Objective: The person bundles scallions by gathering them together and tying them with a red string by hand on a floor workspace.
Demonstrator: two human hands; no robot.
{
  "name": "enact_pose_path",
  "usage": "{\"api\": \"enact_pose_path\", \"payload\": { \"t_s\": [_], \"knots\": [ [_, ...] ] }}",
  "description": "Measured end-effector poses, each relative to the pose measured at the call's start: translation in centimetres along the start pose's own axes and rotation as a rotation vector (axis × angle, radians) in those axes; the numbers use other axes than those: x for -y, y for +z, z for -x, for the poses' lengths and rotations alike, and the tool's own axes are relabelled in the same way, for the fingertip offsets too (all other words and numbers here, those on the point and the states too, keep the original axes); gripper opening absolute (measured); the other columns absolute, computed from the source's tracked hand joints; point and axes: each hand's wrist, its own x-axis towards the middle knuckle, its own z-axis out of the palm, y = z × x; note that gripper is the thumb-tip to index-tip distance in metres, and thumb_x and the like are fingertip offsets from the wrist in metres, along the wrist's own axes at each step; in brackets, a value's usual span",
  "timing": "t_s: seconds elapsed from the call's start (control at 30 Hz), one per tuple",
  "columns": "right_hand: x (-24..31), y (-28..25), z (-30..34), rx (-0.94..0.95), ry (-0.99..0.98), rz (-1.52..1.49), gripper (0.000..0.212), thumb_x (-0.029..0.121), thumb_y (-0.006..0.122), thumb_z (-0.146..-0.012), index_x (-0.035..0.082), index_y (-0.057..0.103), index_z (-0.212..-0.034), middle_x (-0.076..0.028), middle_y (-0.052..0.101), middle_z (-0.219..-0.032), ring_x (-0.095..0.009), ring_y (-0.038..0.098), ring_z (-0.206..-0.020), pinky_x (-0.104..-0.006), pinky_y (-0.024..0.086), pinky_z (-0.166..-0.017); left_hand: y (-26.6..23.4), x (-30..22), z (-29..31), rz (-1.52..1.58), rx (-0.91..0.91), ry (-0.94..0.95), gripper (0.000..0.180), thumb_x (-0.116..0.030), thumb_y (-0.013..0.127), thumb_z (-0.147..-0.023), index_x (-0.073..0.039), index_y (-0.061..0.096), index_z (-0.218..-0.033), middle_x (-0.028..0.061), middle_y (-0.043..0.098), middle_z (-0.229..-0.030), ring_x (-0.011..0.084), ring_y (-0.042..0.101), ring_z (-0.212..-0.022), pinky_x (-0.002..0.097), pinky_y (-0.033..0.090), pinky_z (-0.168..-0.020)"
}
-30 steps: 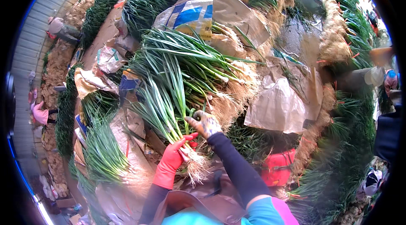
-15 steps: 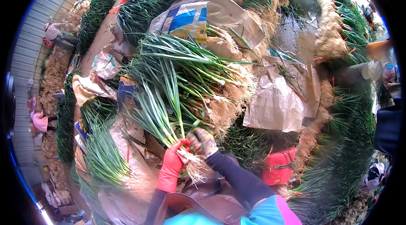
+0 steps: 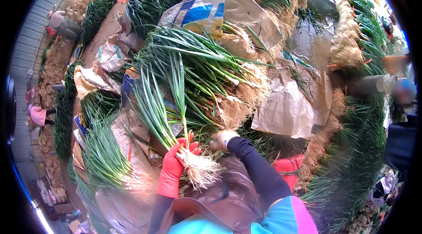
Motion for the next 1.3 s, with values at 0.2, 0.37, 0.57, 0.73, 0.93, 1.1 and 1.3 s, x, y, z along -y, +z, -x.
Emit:
{"api": "enact_pose_path", "payload": {
  "t_s": [0.2,0.37,0.57,0.73,0.93,1.1,1.3],
  "knots": [
    [4.0,-1.3,-1.1,-0.297,-0.111,-1.009,0.037,0.035,0.059,-0.084,0.004,0.06,-0.103,-0.01,0.065,-0.088,-0.013,0.059,-0.086,-0.0298,0.046,-0.076,-0.8,0.3,-1.0,-0.125,-0.019,-0.118,0.022,-0.022,0.046,-0.09,-0.006,0.051,-0.103,0.0167,0.053,-0.114,0.032,0.055,-0.099,0.0469,0.045,-0.085],
    [5.4,3.1,-4.5,-0.743,0.08,-1.19,0.023,0.025,0.06,-0.085,0.003,0.063,-0.08,-0.006,0.062,-0.069,-0.014,0.055,-0.06,-0.0301,0.045,-0.057,0.6,0.7,-2.1,-0.085,-0.013,0.001,0.016,-0.025,0.05,-0.088,-0.009,0.052,-0.09,0.0107,0.055,-0.087,0.0204,0.054,-0.071,0.0376,0.047,-0.072],
    [8.0,3.3,-7.0,-0.814,0.191,-1.381,0.026,0.027,0.057,-0.087,0.004,0.063,-0.076,-0.001,0.06,-0.063,-0.009,0.051,-0.055,-0.028,0.042,-0.052,-0.3,-1.1,-2.7,-0.026,-0.06,0.044,0.013,-0.024,0.05,-0.088,-0.011,0.051,-0.089,0.0096,0.054,-0.086,0.0164,0.053,-0.066,0.0284,0.047,-0.055],
    [10.5,1.0,-7.5,-0.704,0.39,-1.472,0.034,0.034,0.054,-0.088,0.005,0.058,-0.069,-0.005,0.056,-0.057,-0.014,0.055,-0.052,-0.0329,0.042,-0.05,-1.3,-2.6,-2.9,-0.056,-0.093,0.079,0.012,-0.023,0.051,-0.088,-0.011,0.052,-0.088,0.0076,0.055,-0.086,0.0143,0.051,-0.063,0.028,0.046,-0.054],
    [2.6,-0.2,-11.7,-0.893,0.125,-1.025,0.029,0.028,0.047,-0.09,0.003,0.061,-0.091,-0.008,0.06,-0.074,-0.017,0.055,-0.066,-0.0299,0.044,-0.057,0.2,-0.6,-1.4,0.025,0.042,0.058,0.018,-0.027,0.05,-0.089,-0.01,0.055,-0.092,0.0092,0.055,-0.087,0.0142,0.049,-0.061,0.0307,0.043,-0.058],
    [4.4,0.4,-10.7,-0.188,-0.257,-1.546,0.027,0.023,0.054,-0.088,0.003,0.057,-0.106,-0.001,0.061,-0.085,-0.011,0.056,-0.076,-0.0252,0.047,-0.069,-0.2,-1.0,-1.1,-0.03,0.065,0.039,0.019,-0.026,0.048,-0.09,-0.009,0.054,-0.096,0.013,0.057,-0.098,0.0163,0.053,-0.069,0.036,0.045,-0.069],
    [0.5,3.4,-6.3,-0.333,-0.059,-0.373,0.038,0.039,0.057,-0.082,0.01,0.061,-0.106,-0.015,0.062,-0.103,-0.029,0.058,-0.097,-0.0376,0.044,-0.085,-0.2,-2.8,0.1,0.076,0.18,0.204,0.018,-0.024,0.049,-0.09,-0.009,0.055,-0.099,0.0159,0.057,-0.101,0.013,0.049,-0.062,0.034,0.045,-0.065]
  ]
}}
